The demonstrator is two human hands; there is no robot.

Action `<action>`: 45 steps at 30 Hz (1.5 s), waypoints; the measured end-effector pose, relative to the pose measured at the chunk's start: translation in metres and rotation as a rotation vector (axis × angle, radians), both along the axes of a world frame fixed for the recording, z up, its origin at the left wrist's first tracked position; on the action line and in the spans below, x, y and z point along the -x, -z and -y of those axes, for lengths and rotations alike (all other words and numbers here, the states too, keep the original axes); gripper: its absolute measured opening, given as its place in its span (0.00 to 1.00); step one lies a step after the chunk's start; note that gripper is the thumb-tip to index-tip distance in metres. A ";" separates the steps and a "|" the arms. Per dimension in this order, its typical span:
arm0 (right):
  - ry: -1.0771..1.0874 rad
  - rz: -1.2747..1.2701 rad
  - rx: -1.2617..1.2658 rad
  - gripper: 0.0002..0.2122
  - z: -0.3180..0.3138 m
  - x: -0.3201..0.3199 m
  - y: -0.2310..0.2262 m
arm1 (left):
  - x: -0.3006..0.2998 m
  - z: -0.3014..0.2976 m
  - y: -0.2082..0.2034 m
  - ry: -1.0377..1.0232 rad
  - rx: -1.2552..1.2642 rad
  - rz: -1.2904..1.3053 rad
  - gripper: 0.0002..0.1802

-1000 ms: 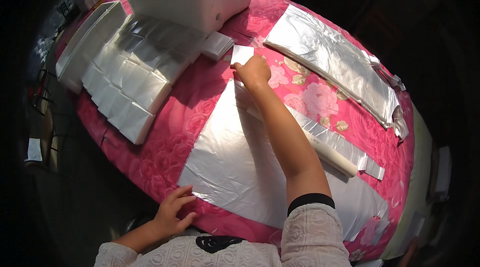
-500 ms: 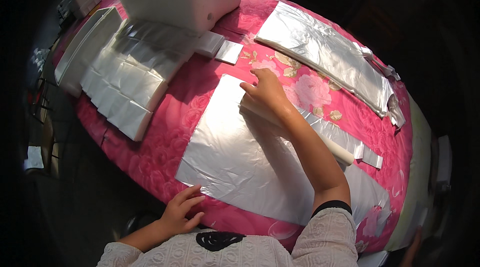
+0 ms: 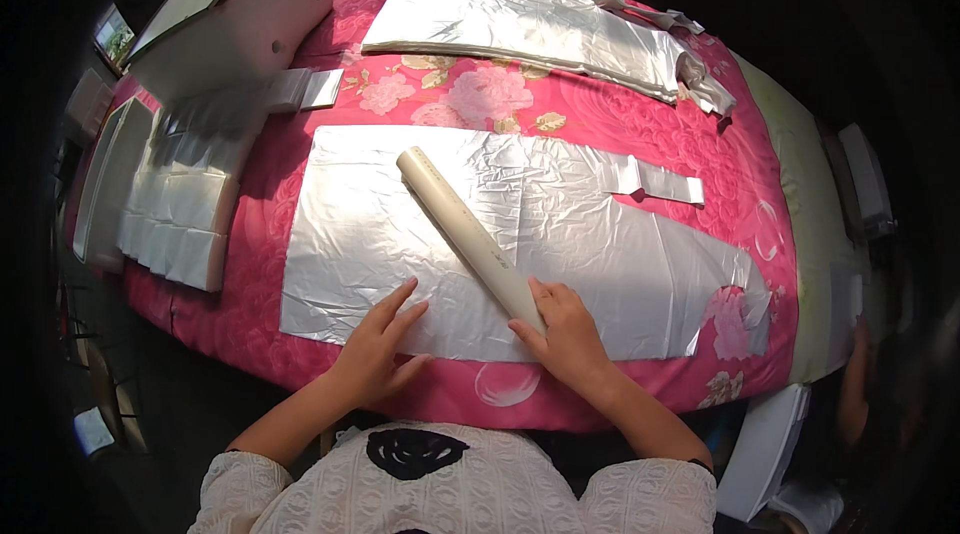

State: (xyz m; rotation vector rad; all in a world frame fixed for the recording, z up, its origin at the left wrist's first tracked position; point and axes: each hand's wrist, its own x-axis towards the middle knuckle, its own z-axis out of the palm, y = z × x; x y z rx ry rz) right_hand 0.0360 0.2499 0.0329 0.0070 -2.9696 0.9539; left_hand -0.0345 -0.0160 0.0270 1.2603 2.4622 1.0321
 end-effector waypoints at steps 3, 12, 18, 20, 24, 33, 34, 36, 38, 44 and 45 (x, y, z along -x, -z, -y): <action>-0.204 -0.059 0.113 0.25 0.010 -0.020 0.013 | -0.002 -0.043 0.011 -0.008 0.007 0.011 0.45; -0.048 -0.141 -0.229 0.26 -0.059 0.011 0.035 | -0.008 -0.102 0.015 0.079 0.099 -0.121 0.48; 0.130 -0.043 -0.545 0.30 -0.172 0.083 0.041 | -0.010 -0.108 0.010 0.094 0.142 -0.091 0.49; 0.411 0.043 -0.709 0.30 -0.218 0.077 0.037 | -0.010 -0.106 0.011 0.074 0.049 -0.016 0.49; 0.869 -0.044 -0.713 0.28 -0.257 0.042 0.030 | -0.010 -0.105 0.020 0.056 -0.172 0.129 0.50; -0.004 -0.045 -0.325 0.29 -0.123 -0.042 0.041 | -0.018 -0.142 0.020 0.222 -0.021 -0.036 0.45; 0.078 -0.088 -0.341 0.29 -0.144 -0.047 0.044 | -0.021 -0.148 0.019 0.219 -0.002 -0.034 0.45; 0.248 -0.130 -0.358 0.27 -0.195 -0.056 0.053 | -0.024 -0.156 0.017 0.219 0.024 -0.068 0.43; 0.463 -0.104 -0.427 0.25 -0.248 -0.071 0.061 | -0.025 -0.163 0.014 0.217 0.028 -0.101 0.42; 0.863 -0.094 -0.537 0.17 -0.354 -0.114 0.064 | -0.025 -0.182 0.017 0.224 0.027 -0.151 0.39; 0.869 -0.107 -0.521 0.16 -0.360 -0.118 0.064 | -0.026 -0.185 0.017 0.227 0.025 -0.154 0.38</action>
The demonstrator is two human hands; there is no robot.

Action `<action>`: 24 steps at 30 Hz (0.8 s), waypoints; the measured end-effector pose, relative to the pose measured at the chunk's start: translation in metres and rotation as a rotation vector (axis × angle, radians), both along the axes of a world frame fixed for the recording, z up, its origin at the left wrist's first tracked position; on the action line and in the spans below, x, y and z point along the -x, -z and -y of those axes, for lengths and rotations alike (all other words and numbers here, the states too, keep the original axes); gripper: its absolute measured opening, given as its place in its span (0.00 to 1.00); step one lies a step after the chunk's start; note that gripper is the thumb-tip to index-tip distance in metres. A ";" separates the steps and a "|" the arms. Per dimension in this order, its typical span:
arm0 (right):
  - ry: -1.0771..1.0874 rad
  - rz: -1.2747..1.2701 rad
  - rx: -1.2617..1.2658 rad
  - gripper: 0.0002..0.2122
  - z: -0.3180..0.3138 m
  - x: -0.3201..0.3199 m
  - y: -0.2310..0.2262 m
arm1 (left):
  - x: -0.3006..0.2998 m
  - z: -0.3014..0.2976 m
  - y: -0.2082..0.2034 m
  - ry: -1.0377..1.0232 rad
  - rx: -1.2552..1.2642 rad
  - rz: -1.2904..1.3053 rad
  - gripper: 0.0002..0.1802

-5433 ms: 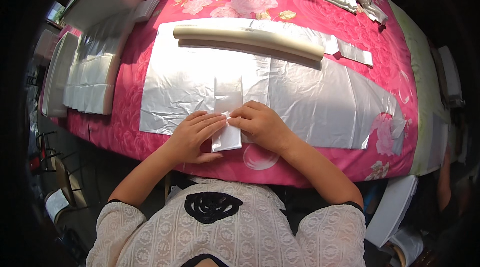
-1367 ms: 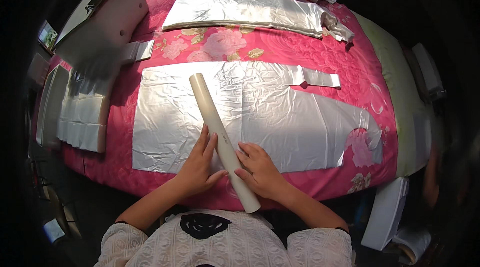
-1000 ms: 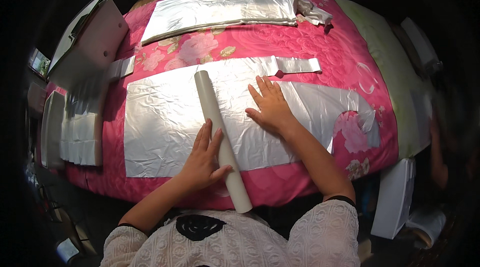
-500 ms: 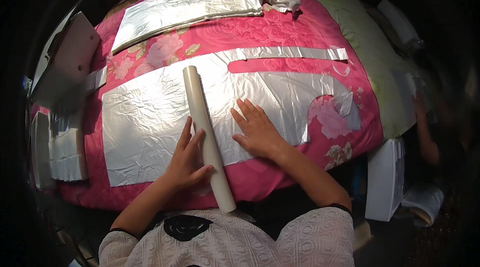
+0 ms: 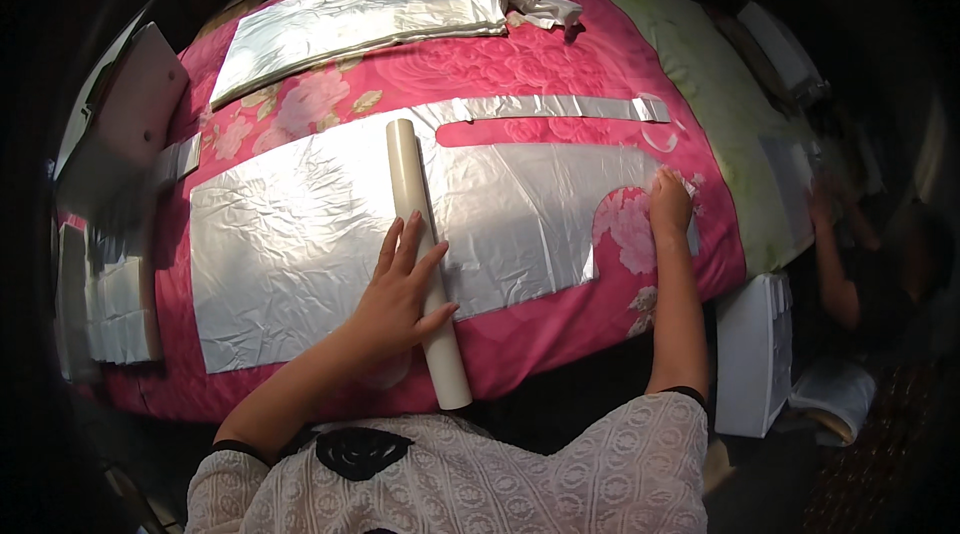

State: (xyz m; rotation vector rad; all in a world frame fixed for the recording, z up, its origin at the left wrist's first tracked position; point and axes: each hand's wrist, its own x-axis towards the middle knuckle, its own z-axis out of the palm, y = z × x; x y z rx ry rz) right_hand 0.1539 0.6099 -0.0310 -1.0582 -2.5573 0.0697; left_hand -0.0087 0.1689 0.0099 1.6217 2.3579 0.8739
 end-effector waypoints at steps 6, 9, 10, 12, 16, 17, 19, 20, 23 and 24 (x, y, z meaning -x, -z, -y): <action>-0.037 -0.104 -0.127 0.06 0.072 0.029 -0.055 | -0.002 -0.006 0.003 0.001 -0.004 -0.028 0.37; -0.352 -0.373 -0.075 0.09 0.155 0.055 -0.083 | -0.003 -0.005 -0.002 -0.025 -0.157 0.063 0.32; -0.407 -0.392 0.107 0.10 0.192 0.061 -0.095 | -0.002 -0.003 -0.005 -0.034 -0.233 0.108 0.30; -0.501 -0.286 0.426 0.09 0.251 0.066 -0.103 | -0.008 -0.005 -0.012 -0.116 -0.386 0.786 0.24; -0.946 -0.209 0.713 0.15 0.325 0.061 -0.100 | 0.014 0.008 -0.032 -0.205 -0.188 1.684 0.15; -0.995 -0.234 0.604 0.16 0.332 0.058 -0.099 | 0.024 0.018 -0.021 -0.217 -0.192 1.537 0.10; -1.092 -0.285 0.387 0.18 0.345 0.053 -0.101 | 0.057 0.052 -0.013 -0.274 -0.199 1.556 0.07; -0.977 -0.205 0.361 0.19 0.349 0.045 -0.102 | 0.074 0.073 -0.014 -0.334 -0.153 1.506 0.07; -0.640 0.030 0.267 0.27 0.355 0.018 -0.107 | 0.119 0.137 -0.010 -0.458 -0.103 1.381 0.07; -0.569 0.180 0.341 0.27 0.356 0.014 -0.107 | 0.129 0.154 -0.013 -0.503 -0.030 1.336 0.07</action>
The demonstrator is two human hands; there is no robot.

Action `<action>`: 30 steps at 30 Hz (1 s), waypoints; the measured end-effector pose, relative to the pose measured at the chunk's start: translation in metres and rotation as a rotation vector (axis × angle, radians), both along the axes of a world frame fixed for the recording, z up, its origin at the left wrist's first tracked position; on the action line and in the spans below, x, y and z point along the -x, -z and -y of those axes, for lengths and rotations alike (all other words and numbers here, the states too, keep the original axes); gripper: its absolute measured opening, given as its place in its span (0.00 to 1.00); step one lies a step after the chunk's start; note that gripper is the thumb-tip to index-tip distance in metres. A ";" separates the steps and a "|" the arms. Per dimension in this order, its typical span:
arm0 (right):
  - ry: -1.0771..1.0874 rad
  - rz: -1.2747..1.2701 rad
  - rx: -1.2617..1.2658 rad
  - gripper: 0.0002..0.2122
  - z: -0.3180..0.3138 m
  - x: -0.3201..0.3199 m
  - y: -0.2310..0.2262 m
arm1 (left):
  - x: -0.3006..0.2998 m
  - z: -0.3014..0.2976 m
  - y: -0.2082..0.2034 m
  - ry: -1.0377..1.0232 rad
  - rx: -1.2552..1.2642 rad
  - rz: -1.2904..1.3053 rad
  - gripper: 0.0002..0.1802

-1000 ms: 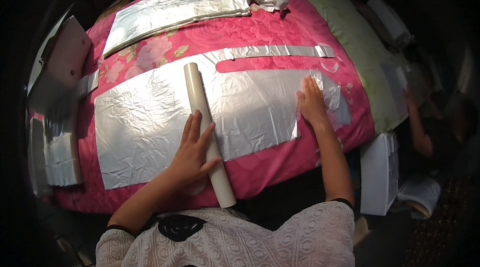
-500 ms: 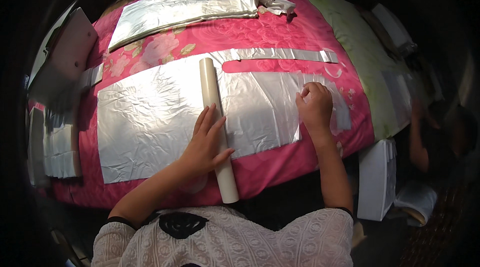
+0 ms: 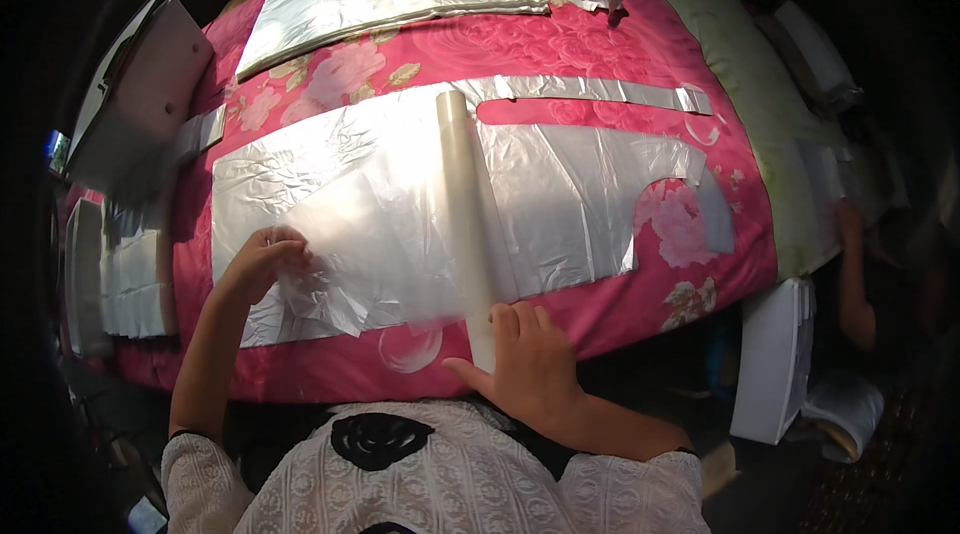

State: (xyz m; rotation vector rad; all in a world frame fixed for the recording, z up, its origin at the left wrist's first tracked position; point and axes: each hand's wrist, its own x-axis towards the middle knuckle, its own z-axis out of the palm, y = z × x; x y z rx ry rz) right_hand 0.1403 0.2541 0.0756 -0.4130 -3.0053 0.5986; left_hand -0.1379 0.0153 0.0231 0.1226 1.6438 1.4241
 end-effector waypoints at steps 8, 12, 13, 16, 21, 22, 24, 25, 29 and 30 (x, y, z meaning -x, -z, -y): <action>0.197 0.274 0.324 0.22 -0.015 -0.019 0.028 | 0.032 0.038 -0.006 0.072 0.260 -0.091 0.05; 0.194 0.301 0.321 0.22 -0.023 -0.024 0.024 | 0.053 0.058 -0.003 0.157 0.359 -0.240 0.07; 0.185 0.299 0.318 0.22 -0.023 -0.024 0.024 | 0.059 0.067 -0.005 0.198 0.397 -0.303 0.08; 0.164 0.293 0.303 0.22 -0.024 -0.023 0.023 | 0.062 0.077 -0.019 0.356 0.693 -0.952 0.12; 0.178 0.263 0.294 0.22 -0.023 -0.026 0.029 | -0.016 -0.042 -0.052 0.256 0.317 -1.486 0.17; 0.166 0.245 0.290 0.22 -0.023 -0.028 0.032 | -0.040 -0.064 -0.044 0.236 0.152 -1.395 0.18; 0.156 0.230 0.291 0.22 -0.023 -0.029 0.032 | -0.075 -0.103 -0.021 0.332 0.016 -1.378 0.25; 0.146 0.229 0.296 0.22 -0.022 -0.028 0.031 | -0.088 -0.116 -0.008 0.341 -0.004 -1.351 0.27; 0.137 0.264 0.271 0.23 -0.022 -0.027 0.028 | -0.113 -0.151 0.033 0.388 0.084 -1.340 0.35; 0.116 0.317 0.281 0.24 -0.024 -0.026 0.027 | -0.115 -0.152 0.038 0.414 0.110 -1.351 0.36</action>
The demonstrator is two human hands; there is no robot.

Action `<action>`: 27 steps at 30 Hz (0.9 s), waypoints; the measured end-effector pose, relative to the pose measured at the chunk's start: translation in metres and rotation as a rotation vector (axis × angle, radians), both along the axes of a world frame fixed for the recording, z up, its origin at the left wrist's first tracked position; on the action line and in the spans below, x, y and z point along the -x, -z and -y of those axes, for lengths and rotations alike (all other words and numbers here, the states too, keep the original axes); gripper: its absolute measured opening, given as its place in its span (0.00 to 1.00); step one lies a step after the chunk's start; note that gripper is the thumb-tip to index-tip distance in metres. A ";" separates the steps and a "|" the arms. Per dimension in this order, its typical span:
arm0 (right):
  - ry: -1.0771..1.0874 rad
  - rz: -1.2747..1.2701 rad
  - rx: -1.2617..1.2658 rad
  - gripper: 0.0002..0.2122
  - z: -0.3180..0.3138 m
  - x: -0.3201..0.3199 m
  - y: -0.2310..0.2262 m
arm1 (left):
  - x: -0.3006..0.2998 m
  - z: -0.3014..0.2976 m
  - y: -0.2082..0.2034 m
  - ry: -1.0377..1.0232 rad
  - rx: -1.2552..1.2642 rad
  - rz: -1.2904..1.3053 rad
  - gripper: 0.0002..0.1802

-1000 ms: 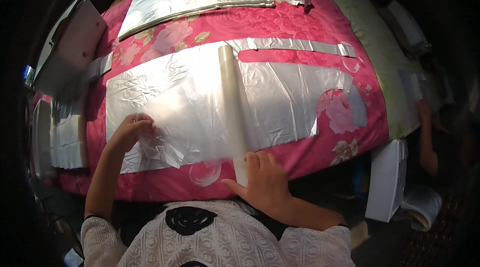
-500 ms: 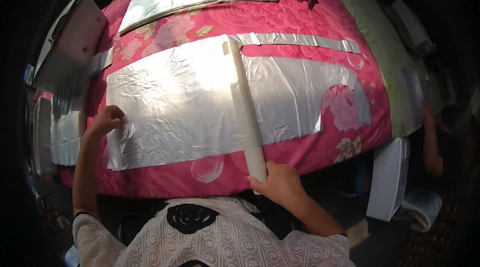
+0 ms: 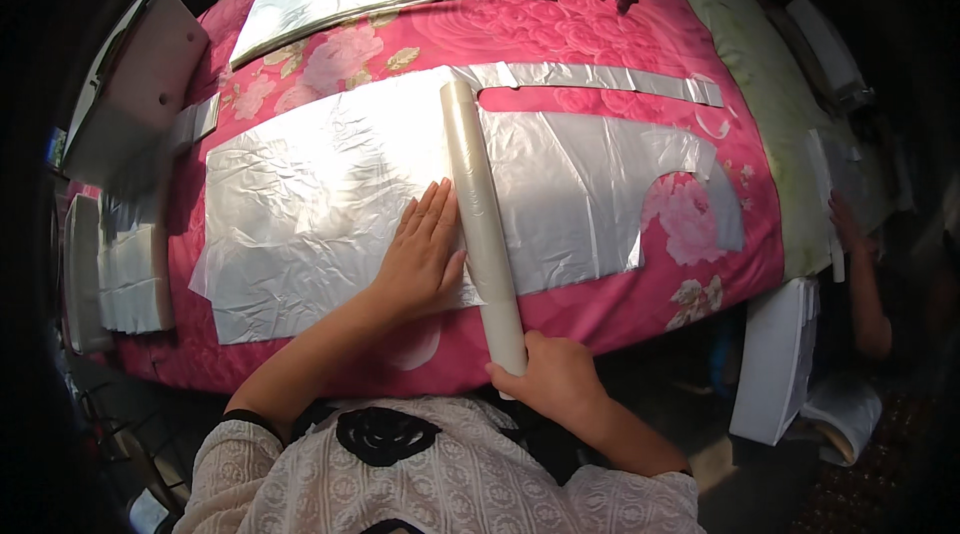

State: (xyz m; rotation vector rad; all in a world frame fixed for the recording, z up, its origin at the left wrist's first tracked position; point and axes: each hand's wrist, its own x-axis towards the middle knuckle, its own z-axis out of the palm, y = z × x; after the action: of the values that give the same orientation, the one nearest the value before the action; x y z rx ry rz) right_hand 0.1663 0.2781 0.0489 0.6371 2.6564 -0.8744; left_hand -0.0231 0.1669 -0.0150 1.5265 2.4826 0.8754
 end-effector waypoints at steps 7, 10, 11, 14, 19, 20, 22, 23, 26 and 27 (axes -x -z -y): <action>-0.052 -0.038 0.145 0.28 -0.039 0.062 0.001 | -0.004 -0.006 0.007 0.010 0.096 -0.138 0.38; -0.018 -0.113 0.088 0.24 -0.056 0.123 0.004 | -0.004 -0.005 0.010 -0.006 0.106 -0.179 0.38; 0.012 -0.105 0.119 0.24 -0.065 0.146 0.008 | -0.004 -0.005 0.010 -0.009 0.109 -0.193 0.38; 0.216 -0.109 0.629 0.22 -0.092 0.203 0.022 | -0.004 -0.007 0.006 0.008 0.109 -0.166 0.39; 0.563 -0.360 1.338 0.18 -0.122 0.259 0.045 | -0.004 -0.008 0.007 -0.008 0.114 -0.154 0.38; 0.653 -0.424 1.424 0.19 -0.127 0.264 0.048 | -0.004 -0.007 0.007 -0.015 0.109 -0.154 0.38; 0.784 -0.616 1.520 0.20 -0.147 0.268 0.044 | -0.004 -0.006 0.006 -0.011 0.113 -0.162 0.38; 0.871 -0.736 1.542 0.20 -0.167 0.271 0.043 | -0.004 -0.006 0.005 -0.008 0.112 -0.166 0.38; 0.904 -1.018 1.496 0.22 -0.255 0.252 0.034 | -0.005 -0.007 0.002 -0.004 0.092 -0.139 0.37; 1.017 -1.155 1.455 0.22 -0.279 0.245 0.027 | -0.005 -0.007 0.004 -0.004 0.079 -0.148 0.37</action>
State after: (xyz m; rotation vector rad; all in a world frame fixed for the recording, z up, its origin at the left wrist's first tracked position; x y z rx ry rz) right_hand -0.0786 0.5572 0.0222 1.1131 1.0068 -3.5852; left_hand -0.0181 0.1736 -0.0185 1.6156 2.5873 0.6790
